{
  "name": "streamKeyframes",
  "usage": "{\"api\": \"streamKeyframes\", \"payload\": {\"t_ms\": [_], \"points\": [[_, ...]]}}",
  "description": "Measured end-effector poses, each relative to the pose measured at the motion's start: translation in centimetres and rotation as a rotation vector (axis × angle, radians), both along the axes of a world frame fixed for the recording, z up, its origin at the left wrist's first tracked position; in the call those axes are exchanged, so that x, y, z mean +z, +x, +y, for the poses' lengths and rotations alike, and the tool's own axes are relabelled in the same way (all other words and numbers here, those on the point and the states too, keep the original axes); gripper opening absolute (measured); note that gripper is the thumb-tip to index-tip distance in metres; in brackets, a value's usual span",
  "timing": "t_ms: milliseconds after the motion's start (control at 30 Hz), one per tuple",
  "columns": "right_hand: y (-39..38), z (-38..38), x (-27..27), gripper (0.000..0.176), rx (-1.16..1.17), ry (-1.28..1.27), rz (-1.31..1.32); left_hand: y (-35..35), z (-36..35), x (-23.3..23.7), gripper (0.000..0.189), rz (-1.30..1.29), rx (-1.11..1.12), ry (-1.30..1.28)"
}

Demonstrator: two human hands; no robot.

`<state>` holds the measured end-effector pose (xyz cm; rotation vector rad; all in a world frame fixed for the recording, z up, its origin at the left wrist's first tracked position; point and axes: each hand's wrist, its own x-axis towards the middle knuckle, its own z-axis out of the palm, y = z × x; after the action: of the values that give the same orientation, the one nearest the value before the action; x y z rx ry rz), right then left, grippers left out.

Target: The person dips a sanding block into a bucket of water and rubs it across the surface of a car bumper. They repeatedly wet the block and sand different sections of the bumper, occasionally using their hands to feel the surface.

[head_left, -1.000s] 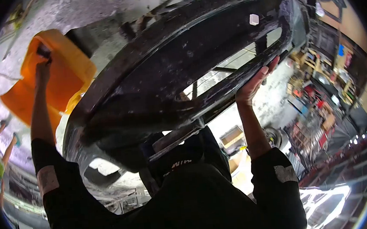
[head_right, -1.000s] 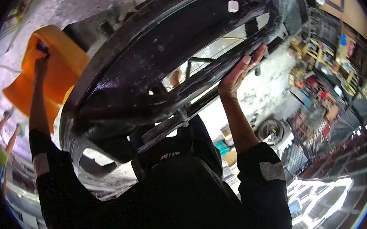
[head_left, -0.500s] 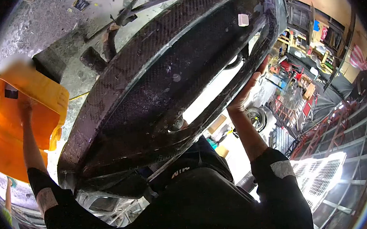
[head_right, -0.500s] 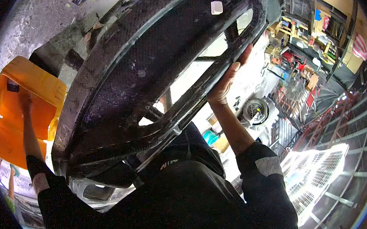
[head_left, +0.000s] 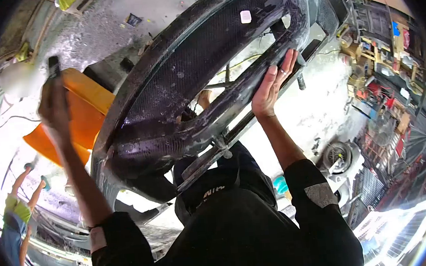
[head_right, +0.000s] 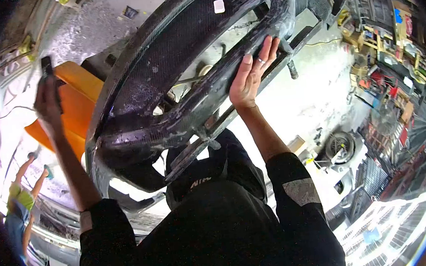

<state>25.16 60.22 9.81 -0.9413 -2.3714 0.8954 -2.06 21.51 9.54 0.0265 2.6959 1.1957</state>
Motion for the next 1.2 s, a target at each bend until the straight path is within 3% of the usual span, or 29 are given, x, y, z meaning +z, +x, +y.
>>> {"api": "streamKeyframes", "payload": {"t_ms": [33,67,100,133,200,267,400,467,533,633,767,900,1067,1200], "points": [[0.2,0.1,-0.1,0.068,0.009,0.024,-0.009,2.3,3.2,1.9,0.029,-0.033,-0.084,0.099],[0.4,0.2,0.0,0.068,0.009,0.004,0.015,5.6,7.8,3.8,0.02,-0.195,0.007,0.582],[0.5,0.2,0.1,0.068,0.009,0.003,0.003,7.7,13.3,8.4,0.017,0.058,-0.404,0.041],[0.4,0.2,0.2,0.068,0.01,0.003,-0.004,9.3,17.7,9.2,0.018,0.342,-0.582,0.101],[0.1,0.2,0.4,0.068,0.005,-0.006,0.016,12.9,24.6,8.1,0.019,0.262,-0.626,0.45],[0.5,0.5,0.1,0.068,0.038,0.044,0.037,14.5,30.5,5.6,0.018,0.4,-0.752,0.456],[0.7,0.8,0.2,0.066,0.056,0.038,0.046,15.0,32.5,5.3,0.015,0.512,-0.879,0.257],[0.7,0.9,0.1,0.067,0.062,0.039,0.056,15.9,30.7,6.3,0.009,0.2,-0.666,0.442],[0.8,0.9,0.1,0.067,0.049,0.014,0.035,15.3,32.8,5.8,0.005,0.216,-0.684,0.428],[1.0,1.1,-0.1,0.067,0.064,0.026,0.07,14.4,38.6,4.1,0.007,0.46,-0.742,0.326],[1.1,1.1,0.4,0.068,0.037,-0.091,0.016,16.1,33.4,6.4,0.003,0.312,-0.699,0.37],[1.2,1.1,0.0,0.07,0.058,-0.06,0.053,14.8,37.4,6.2,0.003,0.332,-0.774,0.213],[1.1,1.1,0.2,0.071,0.059,-0.099,0.022,16.6,34.5,7.7,0.006,0.415,-0.734,0.28],[1.7,1.0,0.4,0.072,0.06,-0.127,0.01,16.5,36.3,7.5,0.006,0.283,-0.74,0.185]]}}
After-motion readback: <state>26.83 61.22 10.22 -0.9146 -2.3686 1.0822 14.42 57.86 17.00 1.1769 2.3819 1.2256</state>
